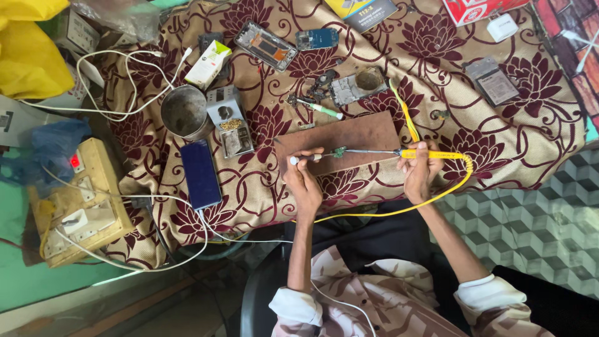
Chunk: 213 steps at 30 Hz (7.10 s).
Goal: The person uses a soldering iron and solder wire to solder components on a small green circuit board placed on a wooden board. They repeatedly apply solder to different points on the board while holding the board steady with the other hand.
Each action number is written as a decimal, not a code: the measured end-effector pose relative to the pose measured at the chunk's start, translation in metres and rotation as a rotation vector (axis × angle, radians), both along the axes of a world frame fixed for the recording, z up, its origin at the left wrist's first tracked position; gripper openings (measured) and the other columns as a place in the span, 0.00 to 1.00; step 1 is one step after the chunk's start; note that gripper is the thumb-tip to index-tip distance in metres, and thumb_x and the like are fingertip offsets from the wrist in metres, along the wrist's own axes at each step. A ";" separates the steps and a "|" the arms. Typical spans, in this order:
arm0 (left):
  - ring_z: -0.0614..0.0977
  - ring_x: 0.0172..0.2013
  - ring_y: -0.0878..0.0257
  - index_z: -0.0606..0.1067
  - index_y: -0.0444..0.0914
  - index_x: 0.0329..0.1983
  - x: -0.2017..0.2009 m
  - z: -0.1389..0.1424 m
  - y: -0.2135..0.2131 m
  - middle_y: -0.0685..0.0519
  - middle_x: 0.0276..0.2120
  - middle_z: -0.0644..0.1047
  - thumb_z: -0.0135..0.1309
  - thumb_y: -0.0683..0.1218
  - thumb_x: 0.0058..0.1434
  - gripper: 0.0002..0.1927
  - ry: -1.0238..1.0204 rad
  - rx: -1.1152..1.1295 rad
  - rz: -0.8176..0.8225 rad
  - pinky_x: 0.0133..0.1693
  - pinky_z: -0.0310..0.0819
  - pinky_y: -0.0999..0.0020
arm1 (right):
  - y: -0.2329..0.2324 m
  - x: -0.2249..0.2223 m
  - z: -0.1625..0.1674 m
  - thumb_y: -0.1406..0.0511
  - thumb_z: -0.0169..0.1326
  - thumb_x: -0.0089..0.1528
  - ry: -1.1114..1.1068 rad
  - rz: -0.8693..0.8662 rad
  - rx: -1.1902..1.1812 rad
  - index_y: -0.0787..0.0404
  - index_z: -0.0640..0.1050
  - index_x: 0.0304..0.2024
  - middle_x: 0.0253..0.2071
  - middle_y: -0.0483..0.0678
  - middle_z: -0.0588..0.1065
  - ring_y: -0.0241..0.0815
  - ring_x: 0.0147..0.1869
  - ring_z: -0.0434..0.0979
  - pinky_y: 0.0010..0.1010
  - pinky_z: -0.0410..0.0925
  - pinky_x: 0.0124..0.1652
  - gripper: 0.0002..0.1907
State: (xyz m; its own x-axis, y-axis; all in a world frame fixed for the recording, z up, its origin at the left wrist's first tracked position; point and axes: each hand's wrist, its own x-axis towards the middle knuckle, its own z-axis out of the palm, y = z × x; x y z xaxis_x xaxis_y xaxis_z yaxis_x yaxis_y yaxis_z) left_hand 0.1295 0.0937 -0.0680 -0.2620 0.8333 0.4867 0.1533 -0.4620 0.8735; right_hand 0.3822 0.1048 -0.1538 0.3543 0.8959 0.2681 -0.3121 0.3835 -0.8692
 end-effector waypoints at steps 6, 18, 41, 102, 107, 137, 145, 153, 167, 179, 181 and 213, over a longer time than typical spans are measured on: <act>0.76 0.31 0.63 0.70 0.31 0.46 -0.001 0.002 -0.001 0.45 0.41 0.83 0.36 0.47 0.79 0.16 0.068 -0.005 0.034 0.37 0.71 0.70 | 0.000 -0.002 -0.005 0.61 0.45 0.76 -0.046 -0.010 -0.013 0.65 0.69 0.42 0.26 0.49 0.71 0.35 0.25 0.71 0.23 0.60 0.27 0.13; 0.71 0.26 0.66 0.70 0.31 0.46 -0.001 -0.003 0.000 0.47 0.40 0.84 0.37 0.48 0.79 0.15 0.064 -0.008 0.030 0.29 0.65 0.72 | 0.000 -0.001 -0.013 0.60 0.45 0.75 -0.027 -0.014 -0.023 0.65 0.69 0.41 0.25 0.49 0.71 0.36 0.25 0.72 0.24 0.62 0.26 0.14; 0.69 0.26 0.65 0.70 0.32 0.45 0.002 -0.008 -0.001 0.49 0.40 0.83 0.37 0.46 0.79 0.13 0.145 -0.010 0.084 0.31 0.64 0.70 | -0.012 -0.004 0.002 0.67 0.50 0.73 -0.318 -0.150 -0.005 0.66 0.71 0.39 0.27 0.50 0.74 0.31 0.26 0.70 0.21 0.61 0.26 0.09; 0.82 0.34 0.64 0.69 0.34 0.46 0.006 -0.024 0.018 0.48 0.44 0.83 0.31 0.51 0.77 0.19 -0.170 0.019 0.118 0.34 0.75 0.73 | 0.006 -0.062 0.143 0.69 0.56 0.70 -1.005 -0.077 0.147 0.63 0.68 0.30 0.20 0.47 0.70 0.38 0.20 0.70 0.33 0.60 0.23 0.14; 0.82 0.38 0.60 0.68 0.33 0.47 0.005 -0.019 0.010 0.45 0.45 0.83 0.34 0.47 0.80 0.14 -0.086 0.013 0.130 0.43 0.76 0.67 | -0.004 -0.056 0.136 0.67 0.56 0.70 -0.860 -0.096 0.065 0.66 0.74 0.38 0.21 0.46 0.71 0.34 0.22 0.68 0.30 0.60 0.23 0.08; 0.61 0.19 0.70 0.72 0.33 0.47 -0.009 0.009 0.008 0.49 0.43 0.85 0.37 0.49 0.78 0.16 0.072 -0.090 0.047 0.25 0.55 0.72 | -0.017 0.000 0.064 0.56 0.49 0.75 -0.398 -0.210 0.232 0.68 0.65 0.54 0.31 0.49 0.71 0.33 0.32 0.70 0.23 0.64 0.35 0.20; 0.71 0.24 0.70 0.71 0.33 0.49 -0.005 0.002 0.019 0.48 0.43 0.85 0.36 0.46 0.79 0.14 0.064 -0.033 -0.082 0.27 0.63 0.73 | 0.007 0.004 0.020 0.50 0.47 0.76 0.078 -0.129 0.030 0.62 0.68 0.42 0.24 0.43 0.62 0.31 0.22 0.60 0.23 0.55 0.20 0.22; 0.79 0.27 0.66 0.71 0.33 0.46 -0.005 -0.011 0.022 0.46 0.42 0.86 0.37 0.46 0.77 0.14 0.034 -0.082 -0.064 0.26 0.65 0.74 | 0.023 0.006 0.003 0.47 0.51 0.72 0.256 -0.121 -0.085 0.59 0.67 0.41 0.22 0.43 0.59 0.34 0.22 0.59 0.25 0.57 0.21 0.23; 0.68 0.22 0.66 0.69 0.32 0.45 -0.004 -0.008 0.009 0.48 0.39 0.84 0.37 0.47 0.78 0.14 0.083 -0.053 -0.030 0.26 0.63 0.71 | 0.023 -0.010 -0.004 0.52 0.51 0.72 0.242 -0.158 -0.138 0.60 0.68 0.36 0.23 0.43 0.62 0.32 0.20 0.59 0.24 0.55 0.18 0.20; 0.69 0.30 0.60 0.72 0.33 0.45 -0.004 -0.002 0.002 0.51 0.40 0.84 0.36 0.44 0.76 0.14 0.235 -0.049 0.031 0.36 0.65 0.67 | 0.017 -0.009 0.001 0.62 0.45 0.75 0.055 -0.105 -0.034 0.64 0.68 0.36 0.23 0.44 0.62 0.31 0.20 0.59 0.25 0.58 0.19 0.15; 0.70 0.31 0.58 0.72 0.33 0.45 -0.003 0.001 0.004 0.51 0.40 0.84 0.36 0.43 0.75 0.13 0.226 -0.056 0.022 0.37 0.66 0.66 | 0.018 -0.007 0.003 0.65 0.45 0.74 0.065 -0.102 -0.021 0.64 0.68 0.36 0.25 0.44 0.63 0.31 0.21 0.59 0.24 0.58 0.19 0.12; 0.80 0.35 0.60 0.69 0.32 0.45 0.002 -0.010 0.009 0.44 0.42 0.84 0.37 0.45 0.78 0.13 0.068 -0.028 0.014 0.41 0.75 0.69 | 0.017 -0.017 0.131 0.69 0.53 0.70 -0.897 0.000 0.031 0.68 0.73 0.32 0.28 0.49 0.78 0.29 0.26 0.70 0.26 0.61 0.25 0.11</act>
